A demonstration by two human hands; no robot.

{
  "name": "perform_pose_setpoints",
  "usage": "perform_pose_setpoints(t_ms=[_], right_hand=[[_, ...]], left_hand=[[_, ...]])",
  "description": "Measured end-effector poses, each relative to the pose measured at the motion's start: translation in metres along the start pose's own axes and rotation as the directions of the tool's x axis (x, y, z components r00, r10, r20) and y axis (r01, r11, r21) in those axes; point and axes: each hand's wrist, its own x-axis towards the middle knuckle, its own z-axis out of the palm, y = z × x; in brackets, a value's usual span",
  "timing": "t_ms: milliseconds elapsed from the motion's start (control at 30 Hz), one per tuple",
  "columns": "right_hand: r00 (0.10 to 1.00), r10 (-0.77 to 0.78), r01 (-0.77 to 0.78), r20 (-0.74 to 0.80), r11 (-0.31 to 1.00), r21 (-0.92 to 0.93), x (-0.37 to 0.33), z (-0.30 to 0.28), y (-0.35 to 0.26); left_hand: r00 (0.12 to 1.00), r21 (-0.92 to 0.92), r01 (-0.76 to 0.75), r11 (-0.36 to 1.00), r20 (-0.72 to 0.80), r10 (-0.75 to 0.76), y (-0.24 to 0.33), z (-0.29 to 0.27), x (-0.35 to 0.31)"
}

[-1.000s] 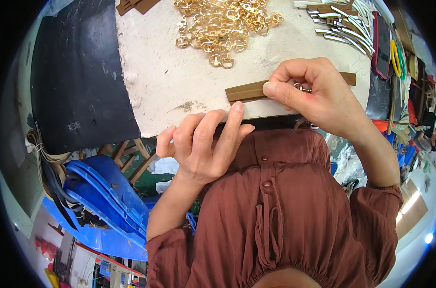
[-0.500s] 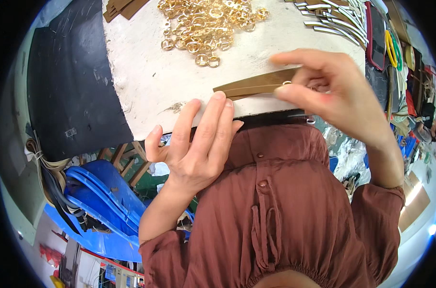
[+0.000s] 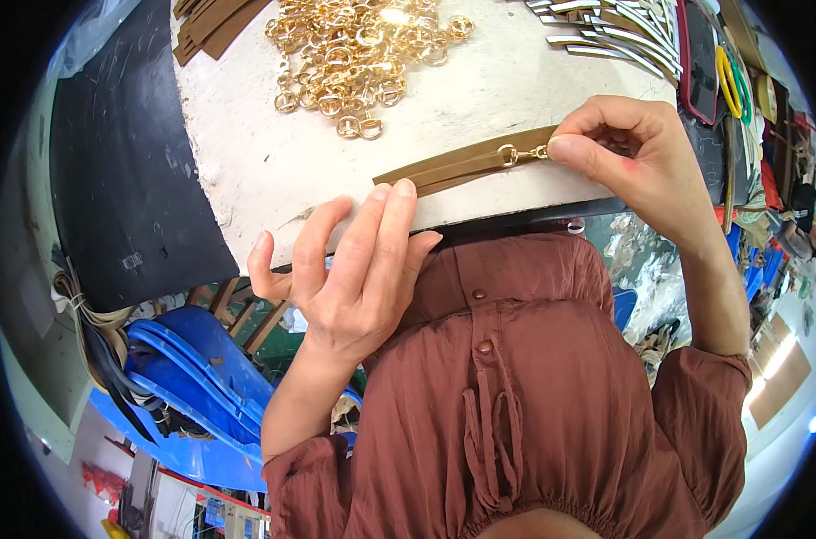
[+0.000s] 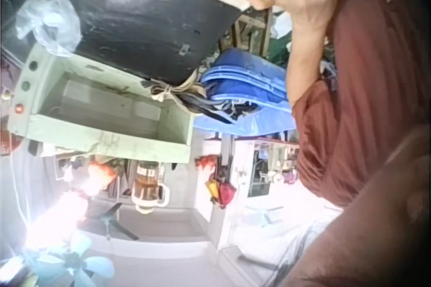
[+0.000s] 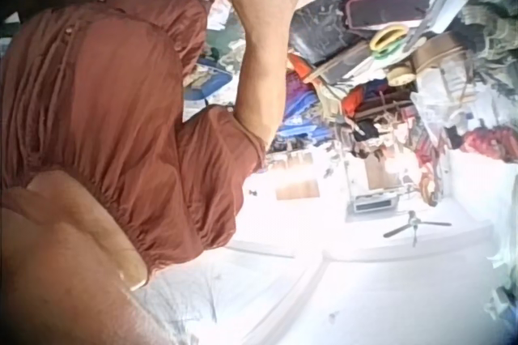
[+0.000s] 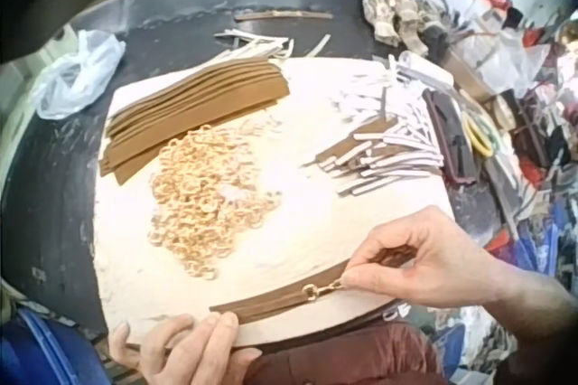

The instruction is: The person attaches metal chain buckles to small leather strips and fastens them onto longer leather straps by hand.

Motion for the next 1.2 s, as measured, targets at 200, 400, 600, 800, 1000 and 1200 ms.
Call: perform_pose_setpoints(t_ms=[200,400,600,800,1000,1200], right_hand=[[0.999,-0.028,0.027,-0.037,0.999,-0.045,0.003,0.003,0.005],[0.999,-0.016,0.011,-0.042,0.994,-0.112,0.007,0.005,-0.001],[0.999,-0.005,0.0,-0.053,0.997,-0.079,0.004,-0.004,0.004],[0.999,-0.035,0.036,0.037,0.999,-0.016,0.011,-0.01,0.005],[0.994,0.006,0.01,-0.112,0.991,0.137,-0.016,-0.048,0.03],[0.977,0.137,-0.1,-0.161,0.971,0.216,-0.018,-0.048,0.039]], left_hand=[[0.998,0.08,-0.054,0.995,0.031,0.052,0.002,-0.001,0.007],[0.974,0.103,-0.142,0.984,0.19,0.121,0.009,-0.012,0.027],[0.931,0.037,-0.33,0.943,0.179,0.319,-0.001,-0.051,0.073],[0.983,-0.789,-0.152,0.595,-0.055,0.177,0.037,0.046,0.111],[0.981,-0.763,-0.112,0.637,0.017,0.193,0.043,0.043,0.109],[0.945,-0.74,-0.216,0.637,0.007,0.328,0.042,0.051,0.111]])
